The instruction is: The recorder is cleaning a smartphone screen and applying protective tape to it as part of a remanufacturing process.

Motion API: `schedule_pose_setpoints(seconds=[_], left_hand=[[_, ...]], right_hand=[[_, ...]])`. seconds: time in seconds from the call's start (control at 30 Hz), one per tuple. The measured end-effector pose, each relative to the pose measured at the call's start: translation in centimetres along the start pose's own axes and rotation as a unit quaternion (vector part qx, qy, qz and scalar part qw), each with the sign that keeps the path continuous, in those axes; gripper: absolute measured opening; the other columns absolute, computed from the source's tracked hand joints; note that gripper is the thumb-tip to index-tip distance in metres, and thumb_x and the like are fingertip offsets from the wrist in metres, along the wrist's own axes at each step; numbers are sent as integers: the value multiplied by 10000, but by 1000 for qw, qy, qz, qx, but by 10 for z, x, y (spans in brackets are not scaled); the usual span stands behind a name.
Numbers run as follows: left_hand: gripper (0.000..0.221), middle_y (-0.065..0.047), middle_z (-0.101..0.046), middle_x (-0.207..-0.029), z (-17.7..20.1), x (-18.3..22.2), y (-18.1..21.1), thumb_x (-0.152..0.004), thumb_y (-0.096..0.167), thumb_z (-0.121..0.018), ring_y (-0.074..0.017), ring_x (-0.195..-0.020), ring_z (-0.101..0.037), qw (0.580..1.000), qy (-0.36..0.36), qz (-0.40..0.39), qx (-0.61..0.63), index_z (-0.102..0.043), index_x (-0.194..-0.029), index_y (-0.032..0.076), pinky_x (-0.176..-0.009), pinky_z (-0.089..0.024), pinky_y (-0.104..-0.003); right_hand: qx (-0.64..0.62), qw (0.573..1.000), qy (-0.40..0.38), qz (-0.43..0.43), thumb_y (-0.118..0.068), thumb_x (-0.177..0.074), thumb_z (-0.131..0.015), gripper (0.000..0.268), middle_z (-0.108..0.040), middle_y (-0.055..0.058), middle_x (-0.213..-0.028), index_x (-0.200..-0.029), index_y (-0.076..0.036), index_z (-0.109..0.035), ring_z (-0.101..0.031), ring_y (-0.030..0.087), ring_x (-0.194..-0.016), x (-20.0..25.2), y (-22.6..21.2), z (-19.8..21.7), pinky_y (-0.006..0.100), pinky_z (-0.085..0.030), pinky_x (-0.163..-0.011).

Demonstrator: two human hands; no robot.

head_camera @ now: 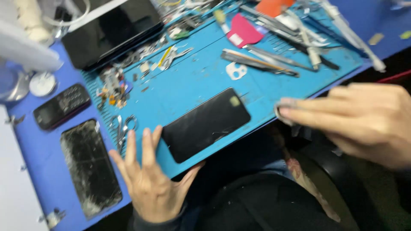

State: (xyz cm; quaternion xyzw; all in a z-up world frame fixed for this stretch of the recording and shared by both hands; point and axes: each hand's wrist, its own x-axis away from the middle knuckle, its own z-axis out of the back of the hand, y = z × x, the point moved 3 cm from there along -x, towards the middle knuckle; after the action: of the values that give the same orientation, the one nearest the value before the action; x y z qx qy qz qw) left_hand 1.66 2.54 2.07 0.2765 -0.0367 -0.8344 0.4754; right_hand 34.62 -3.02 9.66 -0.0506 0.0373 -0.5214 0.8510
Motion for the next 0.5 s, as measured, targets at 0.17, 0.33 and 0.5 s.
schedule_pose_setpoints(seconds=[0.17,0.33,0.5], left_hand=[[1179,-134,-594,-1364,-12,-1,-6,-586,586,-862,-431,-1443,-386,1000,15,-11,-19,-384,-1464,-39,-1207,-157,-752],[1201,-221,-620,-1314,-22,4,-22,-544,667,-808,-452,-1428,-385,996,45,-36,-62,-453,-1432,-60,-1147,-140,-765],[752,-83,-667,-1143,-54,39,-97,-714,510,-819,-272,-1215,-587,998,-3,-60,-7,-602,-1276,58,-1264,-373,-600]], right_hand=[[273,936,215,-55,-32,-802,-753,473,-757,3,-1276,-1265,-131,-745,-616,169,-742,-32,33,34,300,-512,-633],[298,915,268,-52,-345,-860,-768,383,-764,-16,-1199,-1178,-132,-757,-630,184,-798,-38,31,22,330,-504,-646],[175,925,333,-51,-374,-892,-753,439,-738,62,-1159,-1211,-78,-694,-699,217,-947,53,-3,66,363,-529,-731]])
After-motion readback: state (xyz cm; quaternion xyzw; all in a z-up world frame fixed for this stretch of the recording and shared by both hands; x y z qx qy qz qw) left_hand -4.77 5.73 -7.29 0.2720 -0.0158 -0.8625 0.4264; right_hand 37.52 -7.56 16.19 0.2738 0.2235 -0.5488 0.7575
